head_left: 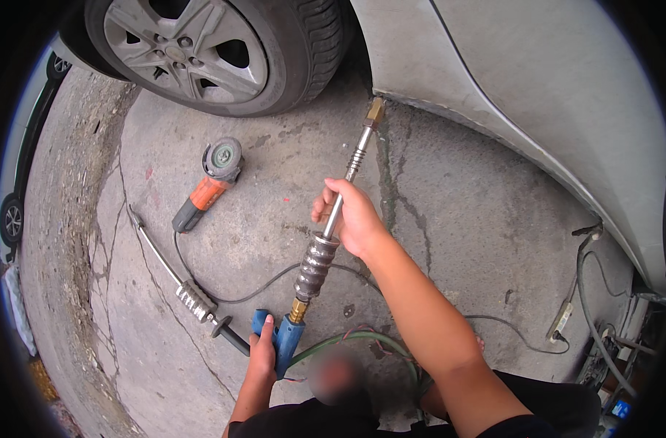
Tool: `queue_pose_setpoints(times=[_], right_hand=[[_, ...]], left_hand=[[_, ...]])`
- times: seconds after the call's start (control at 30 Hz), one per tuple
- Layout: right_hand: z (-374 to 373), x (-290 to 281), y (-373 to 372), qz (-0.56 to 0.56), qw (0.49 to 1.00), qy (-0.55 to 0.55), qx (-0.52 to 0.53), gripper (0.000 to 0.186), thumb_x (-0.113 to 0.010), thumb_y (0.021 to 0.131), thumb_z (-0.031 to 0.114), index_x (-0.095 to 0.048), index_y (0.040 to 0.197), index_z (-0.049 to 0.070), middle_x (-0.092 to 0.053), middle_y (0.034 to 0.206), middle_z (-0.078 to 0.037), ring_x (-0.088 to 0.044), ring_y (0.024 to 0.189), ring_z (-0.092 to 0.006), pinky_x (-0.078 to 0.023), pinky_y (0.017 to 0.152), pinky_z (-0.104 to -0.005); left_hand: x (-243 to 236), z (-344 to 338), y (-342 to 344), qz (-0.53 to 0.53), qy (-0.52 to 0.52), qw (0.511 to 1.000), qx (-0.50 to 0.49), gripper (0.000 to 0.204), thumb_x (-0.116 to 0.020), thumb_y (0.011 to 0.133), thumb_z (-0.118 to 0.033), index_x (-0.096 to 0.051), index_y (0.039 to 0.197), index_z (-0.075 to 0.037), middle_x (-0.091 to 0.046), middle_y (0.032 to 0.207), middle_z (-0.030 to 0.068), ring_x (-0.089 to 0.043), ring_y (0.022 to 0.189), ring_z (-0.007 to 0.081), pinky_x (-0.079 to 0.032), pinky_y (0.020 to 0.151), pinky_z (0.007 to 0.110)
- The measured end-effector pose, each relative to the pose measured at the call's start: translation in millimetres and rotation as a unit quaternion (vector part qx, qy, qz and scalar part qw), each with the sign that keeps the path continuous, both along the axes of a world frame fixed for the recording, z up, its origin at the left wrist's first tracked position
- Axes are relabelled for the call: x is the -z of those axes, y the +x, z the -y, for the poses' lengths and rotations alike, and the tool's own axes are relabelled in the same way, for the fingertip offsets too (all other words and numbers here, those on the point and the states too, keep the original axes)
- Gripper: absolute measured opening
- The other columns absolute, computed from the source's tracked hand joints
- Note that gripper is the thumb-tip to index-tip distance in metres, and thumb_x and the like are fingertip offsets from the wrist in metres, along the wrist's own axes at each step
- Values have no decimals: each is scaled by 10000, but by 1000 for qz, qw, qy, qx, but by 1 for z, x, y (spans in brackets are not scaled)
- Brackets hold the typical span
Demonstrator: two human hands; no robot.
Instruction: The person uses a pneumatic dent puller to remove a dent from the lower side panel of a silver car. They repeatedly attach the tool to the dented area, activate the pulling mechanism, and reposition the tool along the length of the damage.
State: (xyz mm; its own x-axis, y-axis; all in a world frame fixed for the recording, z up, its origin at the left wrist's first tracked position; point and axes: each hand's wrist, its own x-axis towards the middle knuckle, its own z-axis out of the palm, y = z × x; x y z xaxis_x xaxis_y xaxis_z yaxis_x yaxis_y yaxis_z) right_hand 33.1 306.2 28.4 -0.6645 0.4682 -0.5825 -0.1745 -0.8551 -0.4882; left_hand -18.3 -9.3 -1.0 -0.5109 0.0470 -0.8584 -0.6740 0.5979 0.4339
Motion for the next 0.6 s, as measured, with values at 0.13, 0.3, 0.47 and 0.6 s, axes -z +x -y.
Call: queue_pose_setpoints(times=[0.13, 0.3, 0.47, 0.6], right_hand=[[34, -5, -3, 87, 994, 60, -32, 213, -633, 868, 193, -495, 784, 55, -564, 626, -92, -588, 540, -224, -498, 528, -385], [-20, -18, -11, 78, 993, 78, 50, 207, -641, 858, 180, -499, 813, 37, -552, 626, -78, -565, 512, -201, -492, 492, -364], [41, 3, 3, 82, 993, 86, -15, 164, -642, 853, 133, -508, 833, 40, -568, 646, -71, -567, 531, -185, -473, 532, -336], [30, -12, 2, 137, 982, 119, -58, 217, -619, 877, 243, -501, 858, 61, -540, 629, -48, -543, 561, -171, -457, 545, -332]], left_hand=[[-1, 1, 3, -14, -18, 999, 25, 710, -653, 872, -468, -408, 1221, 99, -591, 999, 181, -637, 809, 242, -544, 684, 363], [-10, -5, 3, -18, -22, 999, 43, 732, -674, 853, -451, -412, 1227, 121, -577, 1032, 188, -602, 867, 227, -511, 737, 345], [-11, -9, 5, 8, -38, 998, 45, 734, -693, 842, -423, -395, 1224, 129, -558, 1073, 203, -588, 917, 231, -497, 794, 336], [-7, -3, 8, -8, -19, 999, 31, 684, -695, 843, -409, -407, 1179, 113, -565, 1029, 187, -590, 883, 221, -500, 770, 328]])
